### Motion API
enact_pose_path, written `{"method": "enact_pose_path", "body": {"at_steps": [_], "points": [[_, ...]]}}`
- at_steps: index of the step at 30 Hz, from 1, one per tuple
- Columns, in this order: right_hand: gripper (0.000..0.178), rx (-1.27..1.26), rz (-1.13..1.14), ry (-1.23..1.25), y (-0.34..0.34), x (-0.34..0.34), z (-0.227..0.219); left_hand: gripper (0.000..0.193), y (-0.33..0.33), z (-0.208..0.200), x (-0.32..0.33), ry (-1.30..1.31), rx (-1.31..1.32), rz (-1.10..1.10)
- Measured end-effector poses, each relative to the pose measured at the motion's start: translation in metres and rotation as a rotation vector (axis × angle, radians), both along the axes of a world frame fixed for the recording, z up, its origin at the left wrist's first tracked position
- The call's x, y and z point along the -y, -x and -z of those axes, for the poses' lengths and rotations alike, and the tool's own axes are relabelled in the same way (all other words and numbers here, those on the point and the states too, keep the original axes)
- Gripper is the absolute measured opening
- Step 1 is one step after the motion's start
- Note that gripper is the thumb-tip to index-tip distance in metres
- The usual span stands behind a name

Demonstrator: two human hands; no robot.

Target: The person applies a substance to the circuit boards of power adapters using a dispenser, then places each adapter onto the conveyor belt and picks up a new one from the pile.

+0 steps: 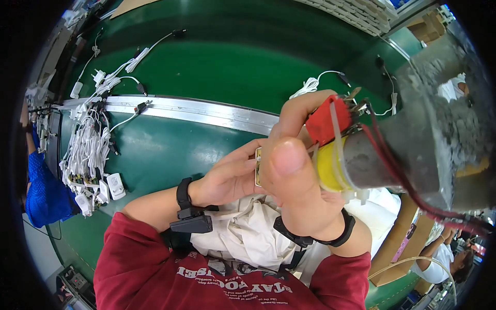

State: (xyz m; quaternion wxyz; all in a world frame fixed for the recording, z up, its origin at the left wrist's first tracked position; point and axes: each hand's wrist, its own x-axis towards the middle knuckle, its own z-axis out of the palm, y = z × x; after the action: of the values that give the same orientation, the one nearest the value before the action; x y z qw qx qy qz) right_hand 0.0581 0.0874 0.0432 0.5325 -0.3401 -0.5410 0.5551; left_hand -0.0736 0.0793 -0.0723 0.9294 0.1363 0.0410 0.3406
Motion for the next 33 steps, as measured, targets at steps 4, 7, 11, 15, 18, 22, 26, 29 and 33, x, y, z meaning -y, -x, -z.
{"method": "enact_pose_path", "body": {"at_steps": [4, 7, 11, 15, 18, 22, 26, 29, 33], "points": [[0.035, -0.012, -0.02, -0.026, 0.001, 0.0, 0.005, 0.041, 0.001, 0.001, 0.0, -0.012, 0.023, 0.012], [0.035, -0.017, -0.009, -0.034, 0.001, 0.0, 0.006, 0.041, 0.002, 0.001, 0.001, -0.011, 0.012, 0.003], [0.037, -0.001, 0.017, -0.022, -0.002, 0.0, 0.006, 0.041, 0.0, 0.0, 0.0, 0.008, 0.004, 0.0], [0.039, 0.069, 0.053, -0.054, -0.008, -0.003, 0.004, 0.041, -0.001, -0.001, -0.002, -0.006, -0.001, 0.005], [0.041, 0.08, 0.055, -0.088, -0.011, -0.005, 0.0, 0.041, -0.004, -0.005, -0.004, 0.004, -0.043, 0.005], [0.039, 0.019, 0.016, -0.08, -0.008, 0.0, -0.004, 0.04, -0.014, -0.011, -0.027, -0.128, -0.22, -0.109], [0.036, -0.09, 0.012, 0.005, 0.0, 0.006, -0.004, 0.042, -0.041, -0.029, -0.098, -0.831, -0.498, -0.538], [0.034, -0.064, 0.006, -0.027, -0.002, 0.005, -0.003, 0.048, -0.045, -0.042, -0.141, -1.58, -1.561, -0.71], [0.033, -0.156, 0.029, 0.005, 0.003, 0.007, -0.005, 0.048, -0.015, -0.007, -0.16, -1.566, -1.735, -0.642]]}}
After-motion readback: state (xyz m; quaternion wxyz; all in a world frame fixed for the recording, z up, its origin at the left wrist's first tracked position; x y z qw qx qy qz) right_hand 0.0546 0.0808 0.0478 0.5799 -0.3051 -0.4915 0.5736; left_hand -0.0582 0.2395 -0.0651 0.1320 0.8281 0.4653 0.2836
